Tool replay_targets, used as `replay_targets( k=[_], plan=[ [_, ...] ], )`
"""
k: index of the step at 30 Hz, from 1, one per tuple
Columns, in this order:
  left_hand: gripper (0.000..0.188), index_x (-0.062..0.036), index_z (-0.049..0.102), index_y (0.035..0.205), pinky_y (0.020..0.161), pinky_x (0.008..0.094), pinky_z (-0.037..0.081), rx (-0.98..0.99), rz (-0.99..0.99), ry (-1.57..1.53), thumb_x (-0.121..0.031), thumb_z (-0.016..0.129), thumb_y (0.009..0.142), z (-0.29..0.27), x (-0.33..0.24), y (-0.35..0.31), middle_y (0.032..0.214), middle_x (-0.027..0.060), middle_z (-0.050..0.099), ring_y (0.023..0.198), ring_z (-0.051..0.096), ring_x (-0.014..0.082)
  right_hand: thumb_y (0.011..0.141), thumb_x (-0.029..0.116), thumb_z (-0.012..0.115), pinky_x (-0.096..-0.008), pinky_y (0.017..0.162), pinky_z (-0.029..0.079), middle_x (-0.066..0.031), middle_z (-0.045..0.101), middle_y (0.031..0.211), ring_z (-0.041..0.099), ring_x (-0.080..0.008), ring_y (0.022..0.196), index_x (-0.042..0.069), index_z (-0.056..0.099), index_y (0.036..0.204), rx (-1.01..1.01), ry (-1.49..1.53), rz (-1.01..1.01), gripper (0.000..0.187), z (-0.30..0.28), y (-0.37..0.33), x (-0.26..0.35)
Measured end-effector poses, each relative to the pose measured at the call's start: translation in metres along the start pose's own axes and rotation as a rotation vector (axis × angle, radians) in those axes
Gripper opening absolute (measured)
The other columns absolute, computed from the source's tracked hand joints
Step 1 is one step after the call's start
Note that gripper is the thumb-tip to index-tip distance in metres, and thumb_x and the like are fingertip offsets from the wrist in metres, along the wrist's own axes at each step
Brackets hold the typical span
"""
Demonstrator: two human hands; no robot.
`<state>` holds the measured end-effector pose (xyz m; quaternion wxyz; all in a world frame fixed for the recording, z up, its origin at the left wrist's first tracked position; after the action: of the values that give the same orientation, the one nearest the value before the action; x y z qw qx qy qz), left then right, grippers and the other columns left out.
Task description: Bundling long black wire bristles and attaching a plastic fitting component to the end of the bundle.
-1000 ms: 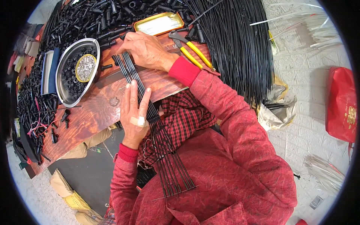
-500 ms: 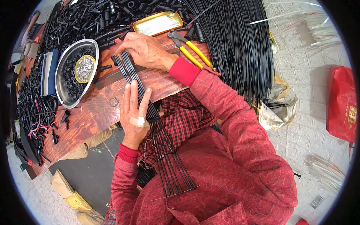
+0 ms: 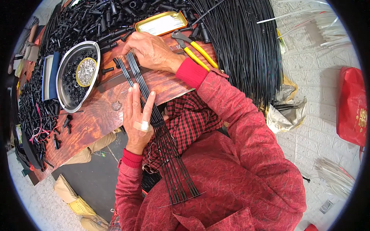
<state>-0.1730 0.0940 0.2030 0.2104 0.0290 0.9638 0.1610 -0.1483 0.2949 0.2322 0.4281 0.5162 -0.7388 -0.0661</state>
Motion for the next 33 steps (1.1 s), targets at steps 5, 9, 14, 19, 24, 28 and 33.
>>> replay_targets(
  k=[5, 9, 14, 19, 24, 28, 33],
  plan=[
    [0.074, -0.0227, 0.053, 0.149, 0.114, 0.0518, 0.037, -0.013, 0.011, -0.012, -0.045, 0.075, 0.083, -0.0022, -0.0013, 0.0019, 0.161, 0.0228, 0.036, 0.145, 0.039, 0.0432, 0.090, 0.004, 0.060, -0.0434, 0.079, 0.051, -0.0075, 0.061, 0.092, 0.063, -0.0306, 0.094, 0.012, 0.073, 0.098, 0.008, -0.041, -0.010, 0.017, 0.0000, -0.0011, 0.0031],
    [0.073, -0.0187, 0.057, 0.145, 0.110, 0.0515, 0.042, -0.043, 0.023, 0.022, -0.047, 0.077, 0.081, -0.0032, -0.0023, 0.0016, 0.159, 0.0229, 0.039, 0.142, 0.042, 0.0448, 0.090, 0.004, 0.060, -0.0437, 0.078, 0.051, -0.0073, 0.060, 0.092, 0.062, -0.0308, 0.093, 0.013, 0.073, 0.098, 0.031, -0.044, 0.000, 0.018, 0.0009, 0.0011, 0.0015],
    [0.072, -0.0191, 0.057, 0.146, 0.110, 0.0510, 0.042, -0.030, 0.023, 0.046, -0.050, 0.075, 0.083, -0.0020, -0.0025, 0.0020, 0.159, 0.0225, 0.039, 0.142, 0.042, 0.0438, 0.089, 0.000, 0.060, -0.0396, 0.080, 0.050, -0.0070, 0.057, 0.090, 0.061, -0.0291, 0.092, 0.012, 0.072, 0.101, 0.023, -0.022, 0.004, 0.020, 0.0040, 0.0017, 0.0027],
    [0.072, -0.0193, 0.057, 0.146, 0.111, 0.0506, 0.041, -0.027, 0.027, 0.055, -0.050, 0.075, 0.083, -0.0011, -0.0019, 0.0015, 0.160, 0.0225, 0.039, 0.143, 0.042, 0.0433, 0.092, 0.002, 0.060, -0.0389, 0.081, 0.051, -0.0065, 0.060, 0.094, 0.062, -0.0281, 0.092, 0.013, 0.074, 0.104, 0.024, 0.003, 0.039, 0.021, 0.0049, 0.0024, 0.0015],
    [0.072, -0.0195, 0.056, 0.146, 0.111, 0.0503, 0.040, -0.007, 0.041, 0.105, -0.050, 0.074, 0.084, 0.0018, -0.0004, 0.0000, 0.160, 0.0229, 0.038, 0.144, 0.041, 0.0433, 0.092, 0.009, 0.057, -0.0437, 0.081, 0.052, -0.0075, 0.061, 0.093, 0.063, -0.0298, 0.093, 0.017, 0.075, 0.107, 0.059, -0.001, -0.012, 0.024, 0.0090, 0.0023, 0.0009],
    [0.073, -0.0192, 0.056, 0.147, 0.112, 0.0510, 0.040, -0.010, 0.047, 0.112, -0.050, 0.074, 0.083, 0.0020, -0.0004, -0.0009, 0.160, 0.0241, 0.038, 0.144, 0.041, 0.0441, 0.092, 0.009, 0.058, -0.0430, 0.081, 0.053, -0.0072, 0.061, 0.095, 0.064, -0.0295, 0.094, 0.017, 0.075, 0.106, 0.066, -0.020, -0.003, 0.024, 0.0075, 0.0026, 0.0017],
    [0.075, -0.0170, 0.054, 0.148, 0.112, 0.0519, 0.040, -0.034, 0.048, 0.109, -0.049, 0.075, 0.083, 0.0014, -0.0002, -0.0016, 0.160, 0.0257, 0.037, 0.143, 0.041, 0.0459, 0.094, 0.005, 0.061, -0.0373, 0.080, 0.051, -0.0056, 0.062, 0.094, 0.063, -0.0262, 0.092, 0.013, 0.075, 0.104, 0.038, 0.009, 0.015, 0.020, 0.0013, 0.0006, 0.0021]
  ],
)
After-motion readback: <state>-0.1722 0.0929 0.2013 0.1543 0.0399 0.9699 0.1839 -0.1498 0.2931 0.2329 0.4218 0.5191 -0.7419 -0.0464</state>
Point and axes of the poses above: each hand's wrist, its own y-axis towards the middle knuckle, its own z-axis out of the palm, x = y × z, the point moved 7 cm from there along y, towards the middle knuckle
